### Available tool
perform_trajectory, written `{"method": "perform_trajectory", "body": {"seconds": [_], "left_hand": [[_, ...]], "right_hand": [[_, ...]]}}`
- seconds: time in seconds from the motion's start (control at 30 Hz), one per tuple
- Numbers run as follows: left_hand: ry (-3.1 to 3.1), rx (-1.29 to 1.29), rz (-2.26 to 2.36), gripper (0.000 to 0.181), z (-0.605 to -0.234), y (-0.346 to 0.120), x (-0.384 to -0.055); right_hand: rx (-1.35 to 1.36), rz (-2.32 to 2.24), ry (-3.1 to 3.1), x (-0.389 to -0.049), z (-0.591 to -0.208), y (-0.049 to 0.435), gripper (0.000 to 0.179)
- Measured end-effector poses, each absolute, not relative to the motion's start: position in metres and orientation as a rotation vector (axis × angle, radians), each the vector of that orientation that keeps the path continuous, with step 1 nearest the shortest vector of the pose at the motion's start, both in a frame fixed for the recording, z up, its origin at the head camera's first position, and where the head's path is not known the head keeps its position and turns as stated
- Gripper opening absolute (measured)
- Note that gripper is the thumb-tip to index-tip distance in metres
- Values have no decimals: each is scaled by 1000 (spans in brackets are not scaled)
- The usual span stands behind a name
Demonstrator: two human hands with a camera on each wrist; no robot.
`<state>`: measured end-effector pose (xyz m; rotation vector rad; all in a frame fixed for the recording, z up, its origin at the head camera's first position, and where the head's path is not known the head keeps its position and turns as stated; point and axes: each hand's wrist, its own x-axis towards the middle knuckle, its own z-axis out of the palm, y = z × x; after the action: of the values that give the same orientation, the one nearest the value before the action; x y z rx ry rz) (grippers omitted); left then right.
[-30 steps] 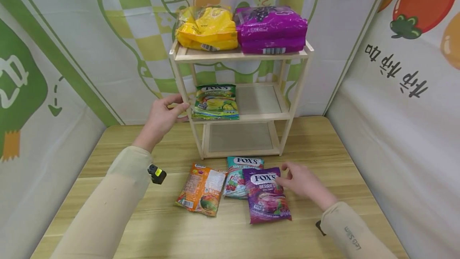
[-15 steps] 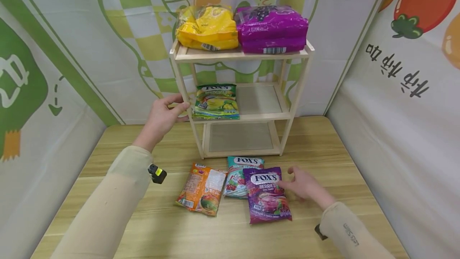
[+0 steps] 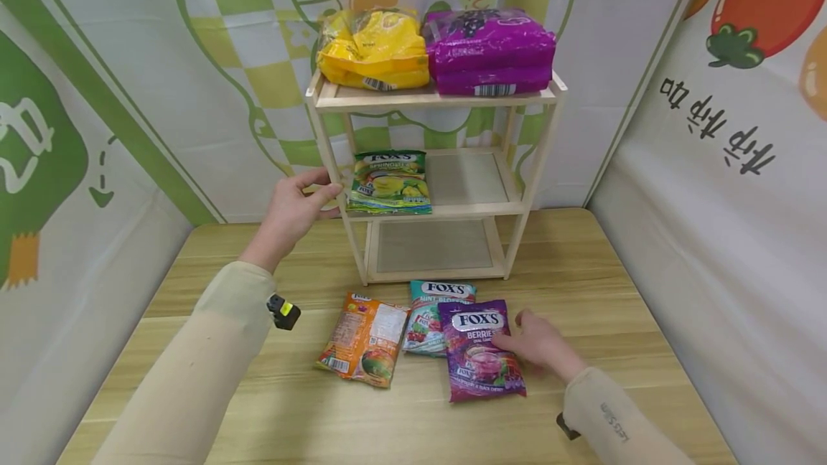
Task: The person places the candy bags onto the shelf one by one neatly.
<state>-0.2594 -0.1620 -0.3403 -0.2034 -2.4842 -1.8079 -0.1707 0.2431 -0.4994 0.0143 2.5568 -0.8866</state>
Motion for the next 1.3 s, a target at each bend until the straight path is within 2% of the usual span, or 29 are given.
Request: {"method": "perform_trajectory", "body": {"seconds": [0.23,0.97,1.3], "left_hand": [[-2475,-212,-1807,41,-342,-162,-261],[-2463,-205,-1817,40,-341,-162,-260],[-2465,-203,-1810,40,-340,-162,-260]], "right_hand": [[-48,-816,2613,-173,-503,236,76],[106,-984,2504,-172,-509,228,53],[106,-1048,2490,-171,-508,229,53]]}}
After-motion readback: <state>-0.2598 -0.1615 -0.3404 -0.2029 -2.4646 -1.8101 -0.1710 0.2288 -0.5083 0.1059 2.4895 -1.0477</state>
